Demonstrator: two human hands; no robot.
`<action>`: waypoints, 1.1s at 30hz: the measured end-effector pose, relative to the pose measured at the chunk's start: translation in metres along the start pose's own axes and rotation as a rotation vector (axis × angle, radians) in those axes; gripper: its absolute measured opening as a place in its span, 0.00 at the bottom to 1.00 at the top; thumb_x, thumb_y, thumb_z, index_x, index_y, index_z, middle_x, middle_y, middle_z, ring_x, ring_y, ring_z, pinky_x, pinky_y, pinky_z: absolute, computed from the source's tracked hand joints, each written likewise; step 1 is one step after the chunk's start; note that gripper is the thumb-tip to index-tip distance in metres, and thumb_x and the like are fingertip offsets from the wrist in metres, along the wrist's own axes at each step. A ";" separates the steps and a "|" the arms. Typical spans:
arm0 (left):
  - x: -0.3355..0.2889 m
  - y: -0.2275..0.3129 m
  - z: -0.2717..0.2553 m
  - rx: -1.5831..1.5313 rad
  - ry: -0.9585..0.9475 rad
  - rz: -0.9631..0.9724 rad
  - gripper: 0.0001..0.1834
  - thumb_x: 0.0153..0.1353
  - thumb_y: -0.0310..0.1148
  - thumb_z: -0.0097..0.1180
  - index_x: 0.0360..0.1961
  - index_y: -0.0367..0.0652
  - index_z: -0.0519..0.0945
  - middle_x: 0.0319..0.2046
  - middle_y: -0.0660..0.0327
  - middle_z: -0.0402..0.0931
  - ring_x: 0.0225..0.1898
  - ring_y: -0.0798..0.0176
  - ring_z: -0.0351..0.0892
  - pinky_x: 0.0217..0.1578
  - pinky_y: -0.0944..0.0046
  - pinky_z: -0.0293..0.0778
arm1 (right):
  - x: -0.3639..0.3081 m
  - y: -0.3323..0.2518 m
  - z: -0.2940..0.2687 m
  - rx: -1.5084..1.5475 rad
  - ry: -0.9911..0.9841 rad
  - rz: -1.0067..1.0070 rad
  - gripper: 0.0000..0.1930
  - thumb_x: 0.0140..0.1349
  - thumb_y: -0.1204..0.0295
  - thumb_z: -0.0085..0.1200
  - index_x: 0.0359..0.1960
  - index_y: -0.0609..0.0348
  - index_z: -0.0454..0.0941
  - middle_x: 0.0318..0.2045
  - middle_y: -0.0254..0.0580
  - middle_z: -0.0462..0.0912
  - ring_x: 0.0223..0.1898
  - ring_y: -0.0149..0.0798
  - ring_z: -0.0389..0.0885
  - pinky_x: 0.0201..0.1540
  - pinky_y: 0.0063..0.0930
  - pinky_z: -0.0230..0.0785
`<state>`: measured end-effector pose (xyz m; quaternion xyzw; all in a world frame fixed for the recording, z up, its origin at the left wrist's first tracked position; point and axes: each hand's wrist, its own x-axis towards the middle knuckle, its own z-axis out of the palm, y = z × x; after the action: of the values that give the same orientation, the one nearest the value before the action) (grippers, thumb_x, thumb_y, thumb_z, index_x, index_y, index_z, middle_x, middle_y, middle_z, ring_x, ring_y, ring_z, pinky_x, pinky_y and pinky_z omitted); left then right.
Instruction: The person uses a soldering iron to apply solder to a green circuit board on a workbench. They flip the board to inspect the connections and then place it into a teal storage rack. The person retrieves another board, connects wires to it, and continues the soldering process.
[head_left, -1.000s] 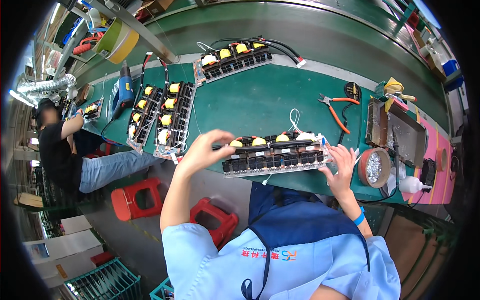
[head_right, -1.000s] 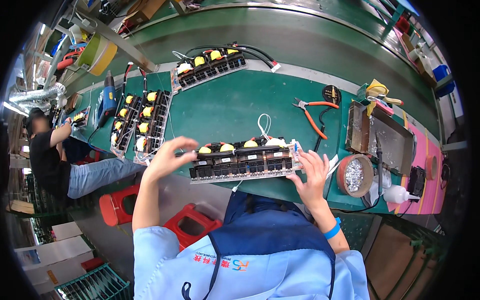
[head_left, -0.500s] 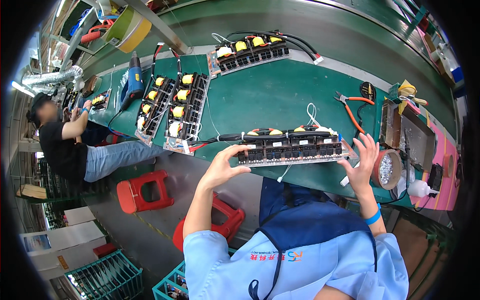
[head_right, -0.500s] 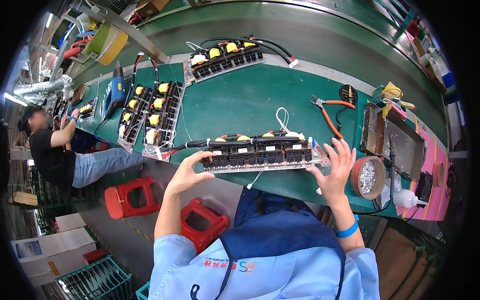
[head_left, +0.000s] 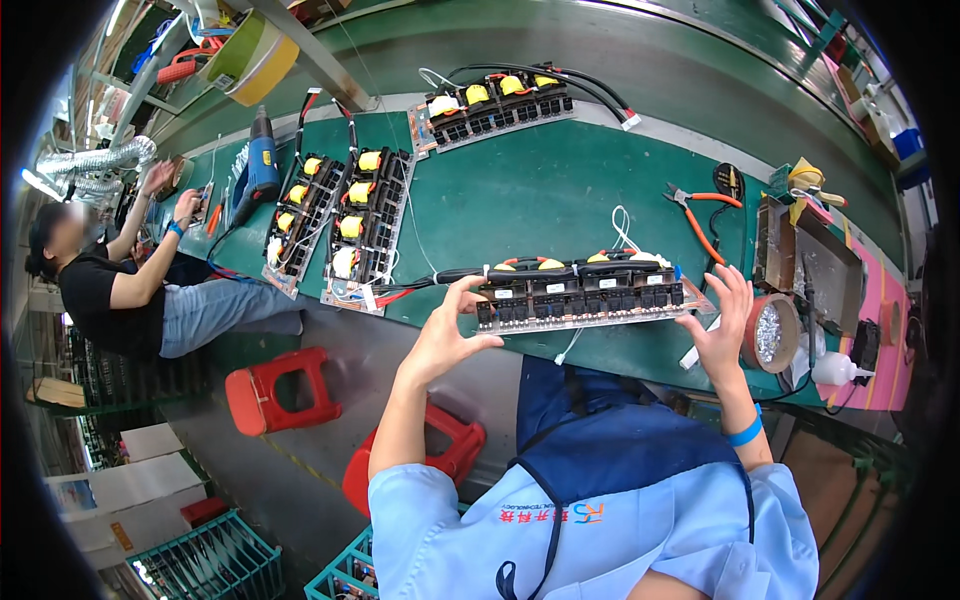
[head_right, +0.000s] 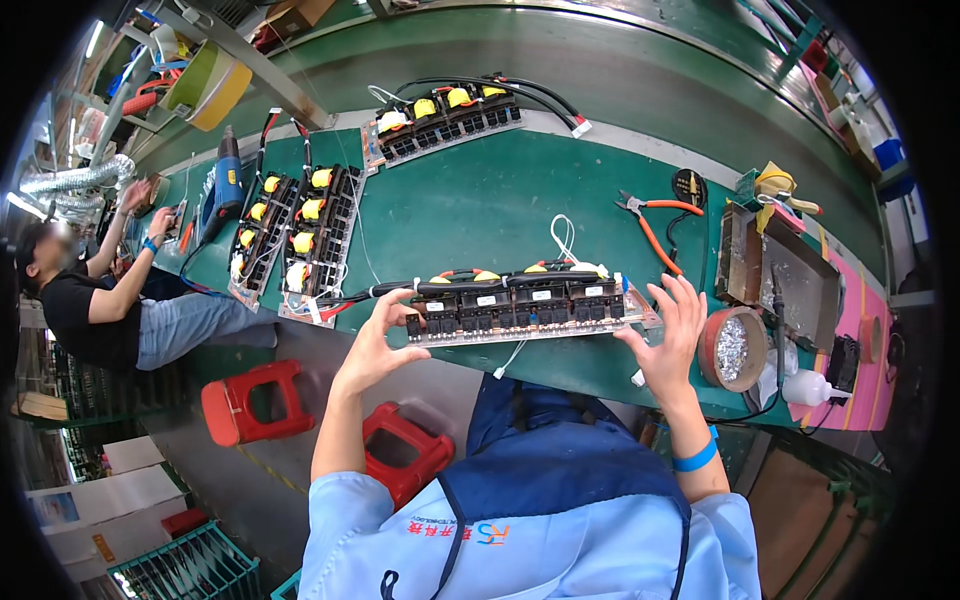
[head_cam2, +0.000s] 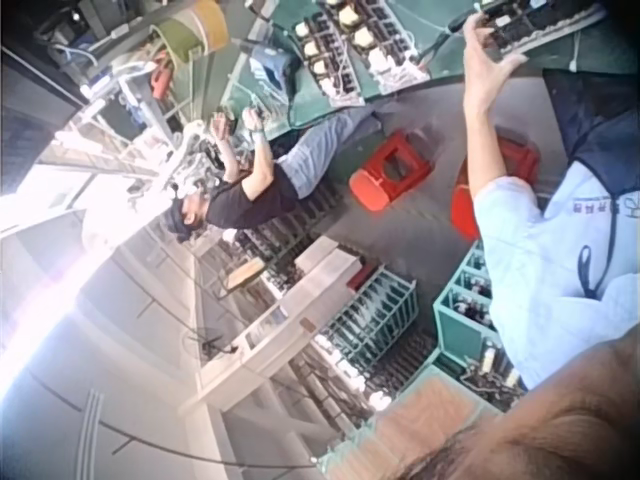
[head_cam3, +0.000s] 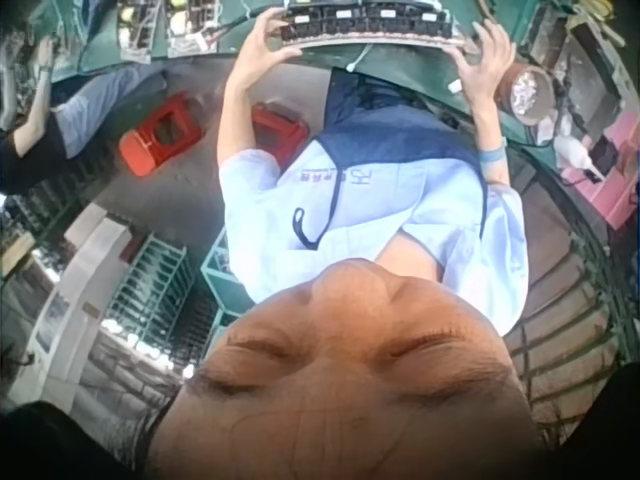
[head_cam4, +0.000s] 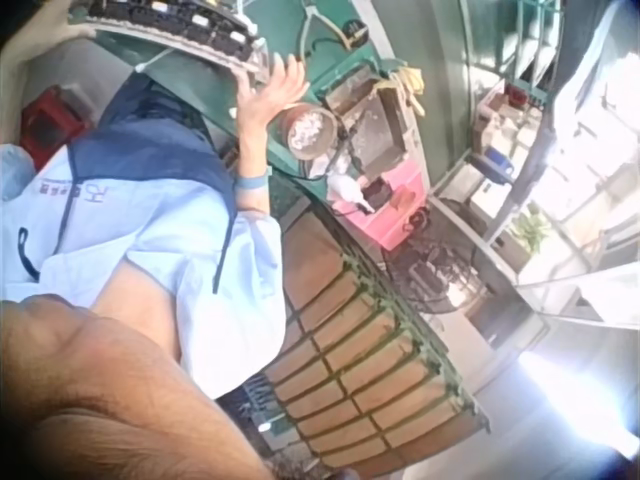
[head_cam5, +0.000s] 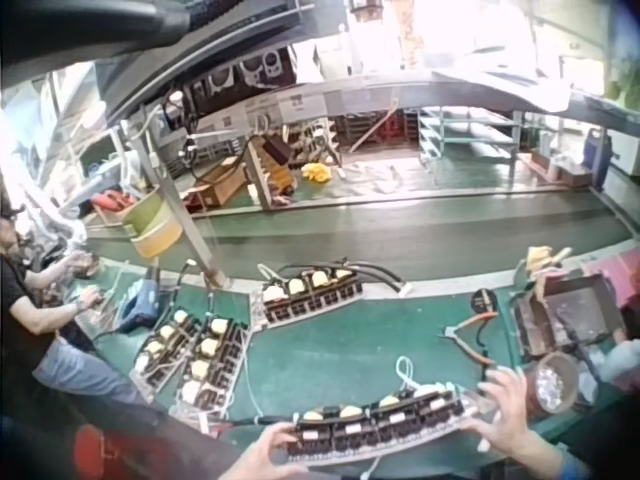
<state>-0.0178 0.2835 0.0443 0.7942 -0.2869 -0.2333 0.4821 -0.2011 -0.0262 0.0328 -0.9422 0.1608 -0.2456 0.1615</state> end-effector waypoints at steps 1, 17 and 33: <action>-0.001 0.001 0.001 -0.003 0.036 -0.010 0.39 0.33 0.27 0.67 0.51 0.41 0.63 0.31 0.61 0.73 0.37 0.66 0.70 0.44 0.66 0.64 | 0.000 0.000 0.000 0.003 0.002 0.004 0.33 0.34 0.61 0.65 0.46 0.56 0.68 0.50 0.42 0.66 0.56 0.46 0.59 0.59 0.49 0.41; 0.003 0.005 0.005 0.288 0.059 0.243 0.25 0.35 0.25 0.64 0.40 0.40 0.76 0.40 0.55 0.71 0.44 0.55 0.70 0.46 0.61 0.65 | 0.009 0.004 0.004 0.073 0.024 0.010 0.33 0.34 0.59 0.65 0.44 0.56 0.69 0.48 0.43 0.67 0.55 0.47 0.60 0.58 0.48 0.42; 0.009 0.018 0.002 0.462 0.057 0.241 0.35 0.34 0.30 0.65 0.48 0.40 0.68 0.41 0.53 0.70 0.43 0.51 0.69 0.45 0.58 0.66 | 0.006 0.009 0.009 0.155 0.047 0.033 0.33 0.33 0.59 0.66 0.44 0.56 0.69 0.47 0.42 0.68 0.54 0.48 0.61 0.58 0.49 0.42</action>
<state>-0.0163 0.2694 0.0592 0.8496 -0.4114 -0.0798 0.3203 -0.1937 -0.0339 0.0243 -0.9181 0.1608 -0.2766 0.2340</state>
